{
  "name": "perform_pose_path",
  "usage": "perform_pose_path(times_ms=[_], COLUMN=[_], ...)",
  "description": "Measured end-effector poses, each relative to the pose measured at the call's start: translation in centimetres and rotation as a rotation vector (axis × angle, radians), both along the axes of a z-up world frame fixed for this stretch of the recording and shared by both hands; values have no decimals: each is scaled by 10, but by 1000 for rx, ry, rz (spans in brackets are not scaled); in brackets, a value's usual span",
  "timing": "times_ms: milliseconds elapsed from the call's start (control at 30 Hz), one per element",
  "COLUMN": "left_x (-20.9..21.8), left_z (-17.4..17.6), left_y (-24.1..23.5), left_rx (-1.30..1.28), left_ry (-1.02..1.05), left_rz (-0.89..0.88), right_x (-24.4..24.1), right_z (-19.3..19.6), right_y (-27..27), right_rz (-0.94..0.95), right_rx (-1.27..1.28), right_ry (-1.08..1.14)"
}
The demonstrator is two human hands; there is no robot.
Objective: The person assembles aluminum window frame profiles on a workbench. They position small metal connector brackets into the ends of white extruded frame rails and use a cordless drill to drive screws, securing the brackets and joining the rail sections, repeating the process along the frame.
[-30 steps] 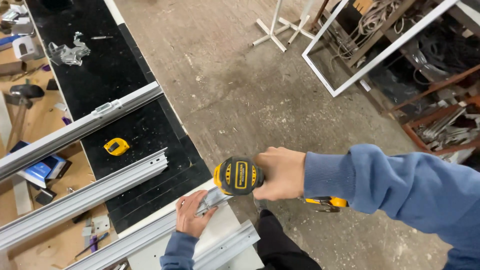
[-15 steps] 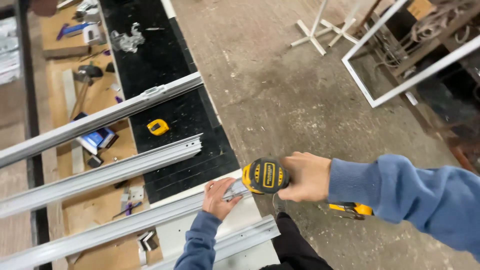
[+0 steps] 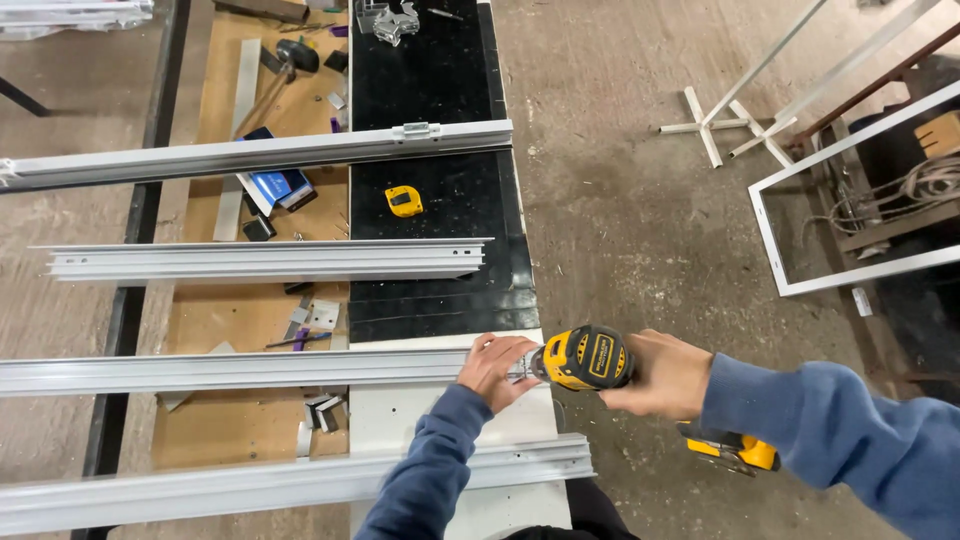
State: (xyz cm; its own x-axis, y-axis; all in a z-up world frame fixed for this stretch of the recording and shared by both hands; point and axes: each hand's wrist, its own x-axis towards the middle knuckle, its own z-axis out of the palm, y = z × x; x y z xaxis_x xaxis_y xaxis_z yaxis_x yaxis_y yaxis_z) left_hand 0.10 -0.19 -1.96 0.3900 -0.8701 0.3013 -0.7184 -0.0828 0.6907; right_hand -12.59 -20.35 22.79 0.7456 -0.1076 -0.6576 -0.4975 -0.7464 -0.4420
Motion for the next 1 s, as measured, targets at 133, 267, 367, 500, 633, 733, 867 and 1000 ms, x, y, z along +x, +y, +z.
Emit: perform_pose_path(times_ms=[133,267,367,500,633,733,867,1000], left_x=[0,0,0,-1,0,0,1,0], left_z=[0,-4,-2,3,0,1,4,3], left_y=[0,-1,0,0,0,-1,0,-1], left_rx=[3,-10,-12,2,-23,-26,-26,-16], left_ry=[-13,-24,-19,-4,-4,-10,0,-9], left_rz=[0,2,-3,0,0,-1,3,3], right_x=[0,0,0,2,2,4,5,4], right_z=[-4,-11,-14,0,-4,-8,-17,-27], right_y=[3,3,3,6,5,5,5,5], right_rz=[-38,-52,-54,-105,-129,-83,-29,-37], right_rx=[-22,-53,-75,-41,-11,-56,-86,-82], right_ry=[-9,-6,-5,0,-23,-4,23,17])
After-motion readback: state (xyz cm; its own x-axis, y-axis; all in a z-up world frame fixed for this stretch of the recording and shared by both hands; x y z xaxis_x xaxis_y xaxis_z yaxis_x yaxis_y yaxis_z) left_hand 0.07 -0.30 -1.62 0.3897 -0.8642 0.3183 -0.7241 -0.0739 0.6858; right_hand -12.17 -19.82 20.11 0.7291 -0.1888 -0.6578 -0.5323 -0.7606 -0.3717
